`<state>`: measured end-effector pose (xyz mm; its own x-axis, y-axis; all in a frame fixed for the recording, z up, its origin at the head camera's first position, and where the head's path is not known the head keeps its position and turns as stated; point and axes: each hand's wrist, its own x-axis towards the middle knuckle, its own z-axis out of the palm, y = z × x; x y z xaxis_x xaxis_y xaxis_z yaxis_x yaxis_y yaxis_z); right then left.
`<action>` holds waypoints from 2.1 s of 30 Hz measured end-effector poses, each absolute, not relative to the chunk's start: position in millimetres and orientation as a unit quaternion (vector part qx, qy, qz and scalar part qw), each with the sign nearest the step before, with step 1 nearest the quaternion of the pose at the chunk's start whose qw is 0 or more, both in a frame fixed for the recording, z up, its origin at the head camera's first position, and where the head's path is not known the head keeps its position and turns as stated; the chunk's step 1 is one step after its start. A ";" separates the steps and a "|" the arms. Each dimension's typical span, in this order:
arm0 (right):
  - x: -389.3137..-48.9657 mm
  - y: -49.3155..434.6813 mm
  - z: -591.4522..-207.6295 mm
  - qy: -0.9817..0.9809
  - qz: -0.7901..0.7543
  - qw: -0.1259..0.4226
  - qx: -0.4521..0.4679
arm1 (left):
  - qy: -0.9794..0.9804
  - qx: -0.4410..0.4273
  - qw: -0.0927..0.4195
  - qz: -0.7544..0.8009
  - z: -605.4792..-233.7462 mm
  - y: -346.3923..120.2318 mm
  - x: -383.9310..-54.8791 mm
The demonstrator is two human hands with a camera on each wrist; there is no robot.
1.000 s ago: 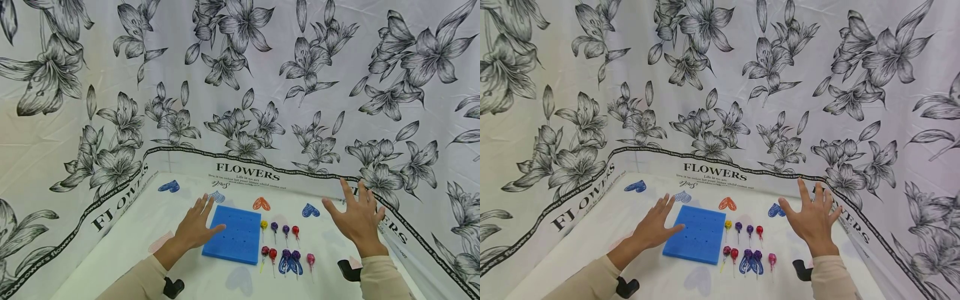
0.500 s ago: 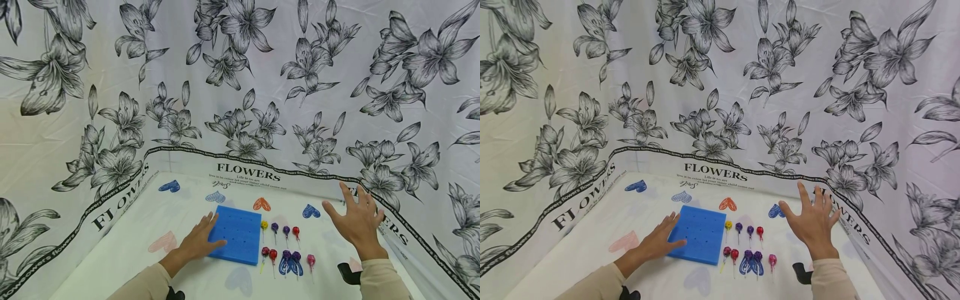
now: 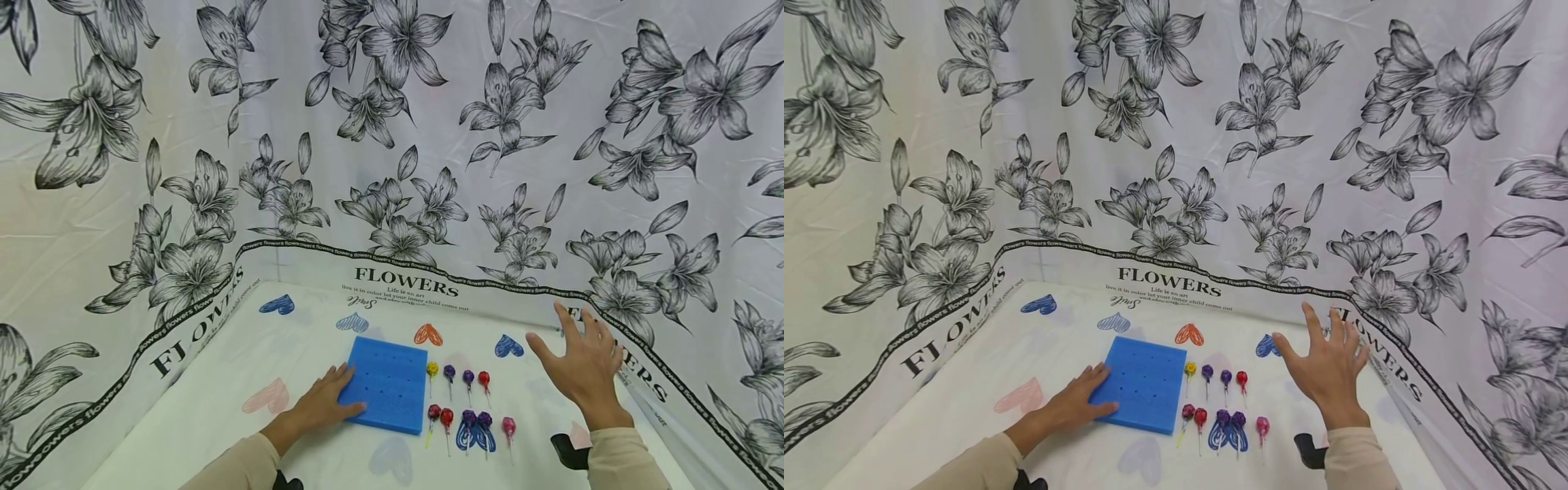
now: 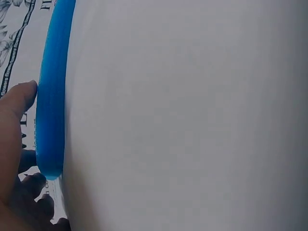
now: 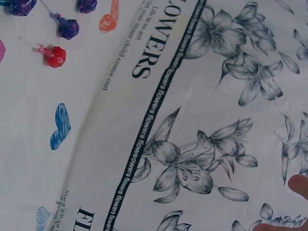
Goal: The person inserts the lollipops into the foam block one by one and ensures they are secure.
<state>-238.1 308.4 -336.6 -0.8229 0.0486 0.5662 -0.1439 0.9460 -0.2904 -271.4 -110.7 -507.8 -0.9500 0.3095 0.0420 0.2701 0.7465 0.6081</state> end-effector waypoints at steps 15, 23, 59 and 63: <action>-240.3 305.0 -341.6 -0.896 0.271 0.346 0.070 | 0.936 0.166 0.026 0.309 -518.7 -113.1 -277.0; -241.7 303.0 -353.3 -0.878 0.312 0.359 0.050 | 0.935 0.167 0.034 0.311 -514.1 -112.2 -274.1; -332.6 296.7 -463.4 -0.867 0.492 0.029 -0.071 | 0.933 0.166 0.031 0.319 -518.7 -113.9 -274.8; -334.0 293.9 -477.2 -0.876 0.473 0.002 -0.096 | 0.930 0.167 0.038 0.325 -518.2 -113.6 -271.2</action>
<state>-334.0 293.9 -477.2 -0.9814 0.1714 -0.0869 0.1667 0.5345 -0.8286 -271.2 -113.6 -518.2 -0.9412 0.3356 0.0387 0.2866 0.7326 0.6174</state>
